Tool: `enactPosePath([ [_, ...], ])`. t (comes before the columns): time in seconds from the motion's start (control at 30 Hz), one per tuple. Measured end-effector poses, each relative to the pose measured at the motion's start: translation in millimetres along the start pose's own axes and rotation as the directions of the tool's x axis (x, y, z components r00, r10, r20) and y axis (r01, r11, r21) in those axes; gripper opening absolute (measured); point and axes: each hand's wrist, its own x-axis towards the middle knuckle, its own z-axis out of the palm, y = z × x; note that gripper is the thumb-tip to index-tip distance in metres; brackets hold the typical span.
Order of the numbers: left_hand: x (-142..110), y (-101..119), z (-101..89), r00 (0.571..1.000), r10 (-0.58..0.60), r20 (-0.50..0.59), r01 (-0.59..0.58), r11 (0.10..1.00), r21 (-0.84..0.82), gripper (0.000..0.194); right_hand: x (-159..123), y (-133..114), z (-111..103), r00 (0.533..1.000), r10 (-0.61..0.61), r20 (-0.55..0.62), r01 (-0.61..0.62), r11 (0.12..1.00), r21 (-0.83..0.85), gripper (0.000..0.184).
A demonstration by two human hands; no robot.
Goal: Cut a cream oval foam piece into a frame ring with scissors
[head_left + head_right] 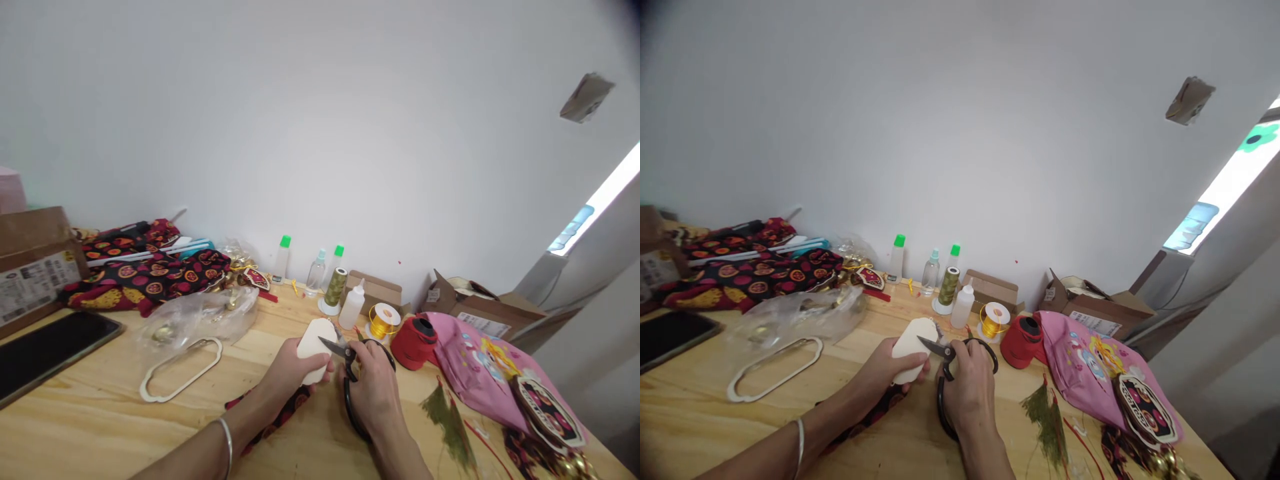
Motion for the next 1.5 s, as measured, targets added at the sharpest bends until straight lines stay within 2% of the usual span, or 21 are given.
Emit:
enactPosePath([
  [0.1,1,1,-0.2,1.000,0.006,-0.001,-0.006,1.000,0.005,0.013,0,-2,1,1.000,0.004,-0.030,-0.004,1.000,-0.006,0.026],
  [0.27,1,1,-0.4,1.000,0.009,-0.025,-0.008,1.000,0.021,0.015,0,2,6,0.999,0.034,0.013,-0.035,0.999,0.039,0.026],
  [0.33,1,0,-0.4,1.000,0.001,-0.028,0.000,0.999,0.037,0.018,0,6,6,0.998,0.059,-0.005,-0.059,0.998,0.019,0.029],
  [0.5,1,-2,-0.5,0.998,-0.056,0.006,0.055,0.995,0.078,0.023,2,11,2,0.997,0.020,-0.073,-0.024,0.999,-0.046,0.026],
  [0.6,1,-4,-1.1,0.996,-0.086,0.032,0.083,0.992,0.098,0.023,3,9,-1,0.998,0.000,-0.068,-0.004,0.998,-0.060,0.027],
  [0.7,2,-5,-1.5,0.994,-0.100,0.046,0.095,0.990,0.102,0.023,3,7,-1,0.998,0.032,-0.062,-0.036,0.997,-0.069,0.028],
  [0.87,1,-2,-1.7,0.993,-0.093,0.067,0.088,0.993,0.082,0.024,4,13,-1,0.986,0.145,-0.079,-0.136,0.985,0.107,0.026],
  [0.93,0,-1,-1.9,0.994,-0.081,0.072,0.076,0.994,0.074,0.025,4,16,-1,0.983,0.155,-0.095,-0.139,0.978,0.155,0.026],
  [1.1,1,-4,-1.3,0.998,-0.041,0.054,0.037,0.997,0.071,0.025,3,14,-1,0.998,0.049,-0.043,-0.044,0.993,0.109,0.030],
  [1.3,0,-3,0.9,0.999,-0.027,0.044,0.022,0.995,0.102,0.025,2,11,4,0.997,0.072,-0.028,-0.068,0.992,0.106,0.031],
  [1.43,0,0,-1.5,0.999,-0.022,0.045,0.017,0.993,0.118,0.024,2,18,2,0.989,0.131,-0.073,-0.117,0.979,0.165,0.031],
  [1.5,0,0,-3.9,0.997,-0.041,0.062,0.032,0.990,0.135,0.023,4,23,1,0.965,0.205,-0.162,-0.159,0.953,0.257,0.027],
])
